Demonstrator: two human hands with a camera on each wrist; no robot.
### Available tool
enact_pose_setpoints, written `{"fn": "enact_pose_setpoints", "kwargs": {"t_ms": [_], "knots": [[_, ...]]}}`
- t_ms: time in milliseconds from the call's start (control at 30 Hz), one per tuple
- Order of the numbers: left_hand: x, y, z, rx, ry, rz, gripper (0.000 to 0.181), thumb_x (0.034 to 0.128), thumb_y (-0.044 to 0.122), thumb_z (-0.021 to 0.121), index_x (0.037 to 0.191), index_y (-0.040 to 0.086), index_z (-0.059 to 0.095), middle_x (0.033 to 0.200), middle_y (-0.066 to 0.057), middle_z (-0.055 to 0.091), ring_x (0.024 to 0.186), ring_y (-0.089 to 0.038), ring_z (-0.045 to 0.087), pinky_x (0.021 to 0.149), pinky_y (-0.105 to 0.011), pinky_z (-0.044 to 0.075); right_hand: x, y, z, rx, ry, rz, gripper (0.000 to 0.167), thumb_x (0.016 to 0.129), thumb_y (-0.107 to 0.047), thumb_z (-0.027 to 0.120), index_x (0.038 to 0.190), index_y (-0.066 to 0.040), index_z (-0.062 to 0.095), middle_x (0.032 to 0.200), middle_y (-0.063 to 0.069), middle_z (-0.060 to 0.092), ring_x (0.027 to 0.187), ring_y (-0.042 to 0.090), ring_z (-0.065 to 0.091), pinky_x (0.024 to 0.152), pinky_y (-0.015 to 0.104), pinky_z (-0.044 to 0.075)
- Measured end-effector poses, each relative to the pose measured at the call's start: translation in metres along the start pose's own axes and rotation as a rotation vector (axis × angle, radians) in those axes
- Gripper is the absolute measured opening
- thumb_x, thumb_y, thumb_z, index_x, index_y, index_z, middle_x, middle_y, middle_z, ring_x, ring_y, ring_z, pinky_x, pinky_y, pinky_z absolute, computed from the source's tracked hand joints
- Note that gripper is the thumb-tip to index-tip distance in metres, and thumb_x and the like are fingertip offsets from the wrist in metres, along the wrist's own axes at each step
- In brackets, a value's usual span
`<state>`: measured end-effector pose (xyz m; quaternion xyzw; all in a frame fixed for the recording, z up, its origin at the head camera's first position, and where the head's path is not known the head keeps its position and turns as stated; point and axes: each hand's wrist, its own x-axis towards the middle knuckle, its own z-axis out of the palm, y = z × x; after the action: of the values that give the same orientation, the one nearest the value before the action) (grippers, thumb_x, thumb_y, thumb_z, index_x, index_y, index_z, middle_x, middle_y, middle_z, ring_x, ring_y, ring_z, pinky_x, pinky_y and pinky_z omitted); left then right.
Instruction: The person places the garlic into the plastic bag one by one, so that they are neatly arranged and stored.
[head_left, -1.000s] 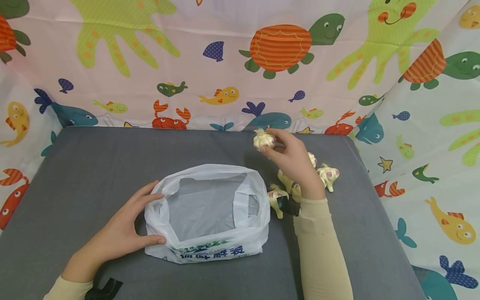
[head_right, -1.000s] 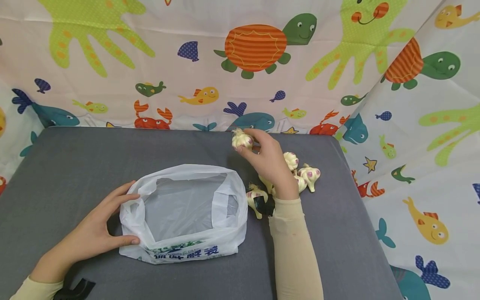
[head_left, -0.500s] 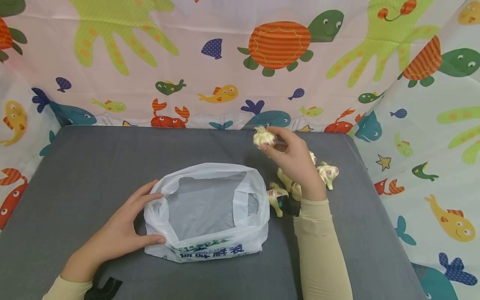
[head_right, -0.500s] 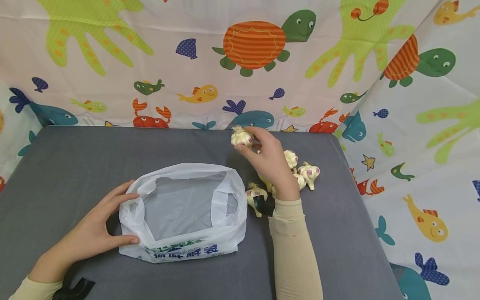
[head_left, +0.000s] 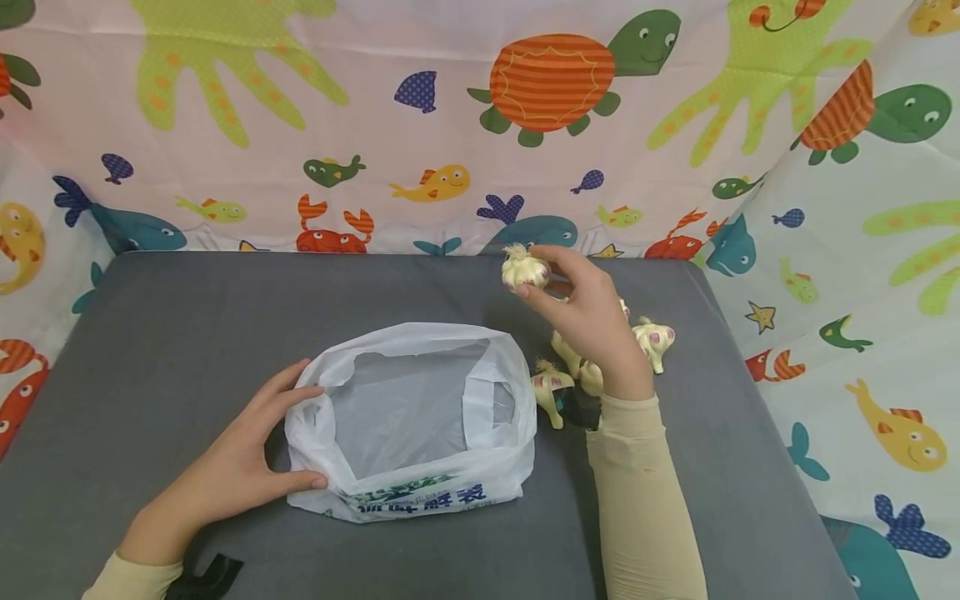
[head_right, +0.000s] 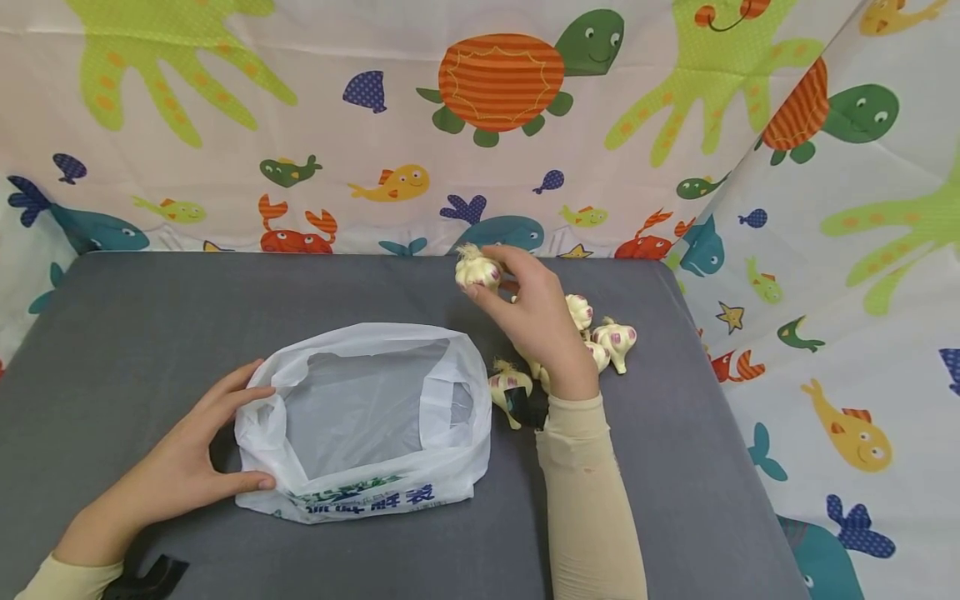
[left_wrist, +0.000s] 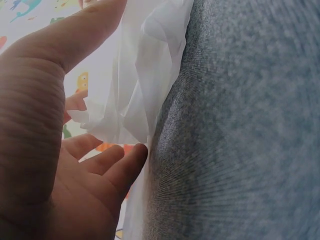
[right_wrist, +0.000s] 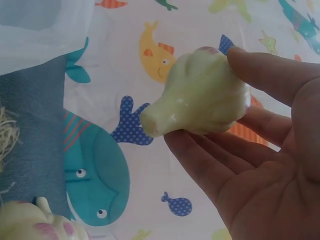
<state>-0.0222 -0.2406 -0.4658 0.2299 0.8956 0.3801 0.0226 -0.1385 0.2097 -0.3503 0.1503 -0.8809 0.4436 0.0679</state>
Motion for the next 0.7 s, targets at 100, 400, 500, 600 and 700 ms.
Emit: {"fn": "enact_pose_setpoints", "kwargs": {"t_ms": [100,400,500,600,700], "knots": [[0.000,0.001,0.000,0.003,0.002,0.001,0.106,0.0718,0.048,0.103,0.160,0.022,0.052,0.179,-0.001,0.025,0.152,-0.031,0.037,0.111,-0.010,0.021,-0.001,-0.004,-0.001,-0.003,0.001,-0.010,0.054,0.099,-0.020,0.084,0.148,-0.008,0.066,0.148,0.006,0.066,0.131,0.024,0.064,0.108,0.045,0.055],[0.001,0.000,0.002,-0.016,0.027,0.021,0.109,0.0707,0.045,0.105,0.162,0.024,0.049,0.178,-0.001,0.027,0.154,-0.025,0.035,0.112,-0.008,0.019,-0.004,-0.009,-0.002,0.008,-0.001,-0.041,0.053,0.097,-0.017,0.086,0.146,-0.009,0.068,0.144,0.005,0.068,0.126,0.022,0.065,0.107,0.044,0.056],[0.000,-0.002,0.003,-0.020,0.033,0.031,0.110,0.0704,0.045,0.105,0.163,0.024,0.049,0.178,-0.001,0.027,0.156,-0.021,0.033,0.113,-0.008,0.019,-0.005,-0.011,0.000,0.015,-0.017,-0.056,0.053,0.097,-0.019,0.087,0.146,-0.011,0.068,0.144,0.003,0.068,0.127,0.021,0.065,0.107,0.046,0.055],[-0.001,-0.003,0.003,-0.018,0.041,0.038,0.110,0.0702,0.044,0.105,0.162,0.024,0.049,0.178,-0.001,0.028,0.156,-0.017,0.032,0.113,-0.008,0.019,-0.005,-0.014,0.005,0.016,-0.040,-0.082,0.053,0.097,-0.018,0.087,0.146,-0.011,0.068,0.145,0.002,0.067,0.128,0.021,0.064,0.107,0.044,0.056],[-0.001,-0.003,0.002,-0.018,0.047,0.045,0.110,0.0697,0.043,0.106,0.162,0.023,0.050,0.177,-0.002,0.029,0.156,-0.017,0.033,0.114,-0.008,0.019,-0.003,-0.018,0.009,0.004,-0.059,-0.112,0.053,0.097,-0.016,0.087,0.146,-0.009,0.068,0.146,0.003,0.067,0.129,0.021,0.064,0.107,0.042,0.056]]}}
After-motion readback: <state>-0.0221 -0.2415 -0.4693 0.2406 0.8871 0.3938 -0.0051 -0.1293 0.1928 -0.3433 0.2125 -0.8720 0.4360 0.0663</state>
